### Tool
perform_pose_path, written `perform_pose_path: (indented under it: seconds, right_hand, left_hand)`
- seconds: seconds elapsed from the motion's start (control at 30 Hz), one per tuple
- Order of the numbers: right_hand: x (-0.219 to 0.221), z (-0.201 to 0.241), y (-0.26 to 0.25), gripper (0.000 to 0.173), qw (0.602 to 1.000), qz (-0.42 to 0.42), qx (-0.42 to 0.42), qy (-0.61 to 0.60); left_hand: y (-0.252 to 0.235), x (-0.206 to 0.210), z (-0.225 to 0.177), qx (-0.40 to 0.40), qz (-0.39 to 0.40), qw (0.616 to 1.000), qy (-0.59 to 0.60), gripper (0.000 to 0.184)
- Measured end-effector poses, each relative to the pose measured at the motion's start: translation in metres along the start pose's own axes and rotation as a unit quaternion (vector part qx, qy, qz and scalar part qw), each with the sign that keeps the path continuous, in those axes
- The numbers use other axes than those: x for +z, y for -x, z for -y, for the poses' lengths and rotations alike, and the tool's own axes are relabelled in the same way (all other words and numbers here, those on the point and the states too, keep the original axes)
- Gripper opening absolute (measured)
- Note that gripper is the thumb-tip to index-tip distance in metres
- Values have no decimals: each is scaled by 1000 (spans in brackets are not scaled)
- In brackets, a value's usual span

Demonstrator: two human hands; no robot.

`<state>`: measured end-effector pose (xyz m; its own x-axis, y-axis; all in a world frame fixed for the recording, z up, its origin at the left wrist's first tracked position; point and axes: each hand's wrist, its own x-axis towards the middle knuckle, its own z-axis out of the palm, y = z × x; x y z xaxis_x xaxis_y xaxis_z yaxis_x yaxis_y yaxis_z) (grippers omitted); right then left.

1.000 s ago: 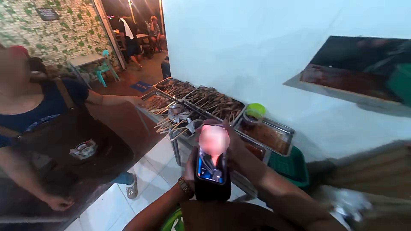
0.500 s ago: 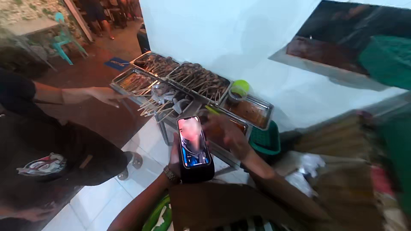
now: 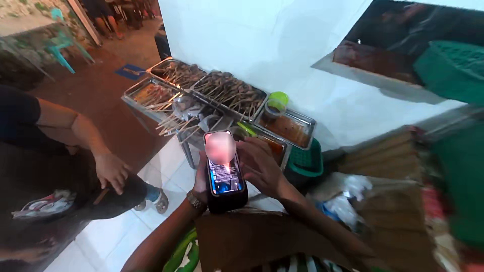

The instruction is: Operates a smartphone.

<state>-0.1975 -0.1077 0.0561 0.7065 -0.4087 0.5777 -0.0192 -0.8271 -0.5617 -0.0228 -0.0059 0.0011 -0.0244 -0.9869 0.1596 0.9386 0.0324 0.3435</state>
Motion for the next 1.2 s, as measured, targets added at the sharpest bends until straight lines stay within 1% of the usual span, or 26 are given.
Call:
perform_pose_path:
  seconds: [0.07,0.17,0.27,0.33,0.43,0.5,0.57,0.6,0.67,0.73,0.8,0.87,0.93,0.97,1.03,1.07,1.13,1.2]
  right_hand:
    - [0,5,5,69,999,4,-26,-32]
    - [4,11,15,58,994,27,-84,-60]
    - [9,11,21,52,986,56,-129,-93]
    - [10,10,21,50,981,82,-136,-112]
    - [9,11,19,51,978,94,-140,-121]
    - [9,13,19,53,978,101,-135,-125]
    - [10,14,19,53,979,105,-119,-127]
    - [10,14,19,54,982,100,-107,-117]
    - [9,17,19,56,993,73,-76,-54]
    - [8,19,17,55,998,32,-41,19]
    - [6,20,17,51,999,-14,-27,41]
    - [5,20,17,41,996,-52,-47,51]
    - [7,21,18,24,991,-88,-85,59]
    - [7,21,20,17,989,-98,-100,58]
    - [7,21,24,8,987,-98,-118,44]
    - [7,20,26,9,988,-85,-122,36]
    - [6,21,29,22,990,-51,-128,30]
    - [6,22,32,31,990,-18,-137,17]
  left_hand:
    - [1,-1,-1,-2,-5,1000,-6,71]
    - [1,3,-5,34,-27,998,-35,66]
    - [0,3,-9,41,-27,998,-40,67]
    - [-2,0,-11,29,-21,999,-23,71]
    - [-2,-1,-11,-1,-3,1000,2,81]
    - [-1,-1,-11,-12,6,1000,20,81]
    - [2,-1,-11,-5,0,1000,15,78]
    - [3,0,-11,10,-10,1000,2,74]
    - [5,3,-11,37,-21,999,-13,66]
    - [8,5,-11,39,-24,999,-10,65]
    - [9,7,-11,39,-31,999,-13,66]
    - [9,9,-11,39,-20,999,-13,64]
    - [8,8,-10,25,13,1000,-3,65]
    - [7,6,-10,6,33,999,7,71]
    - [8,3,-9,-31,29,999,26,83]
    - [9,2,-10,-42,18,998,33,86]
    - [10,0,-10,-46,10,998,40,86]
    - [10,-1,-10,-40,7,998,45,85]
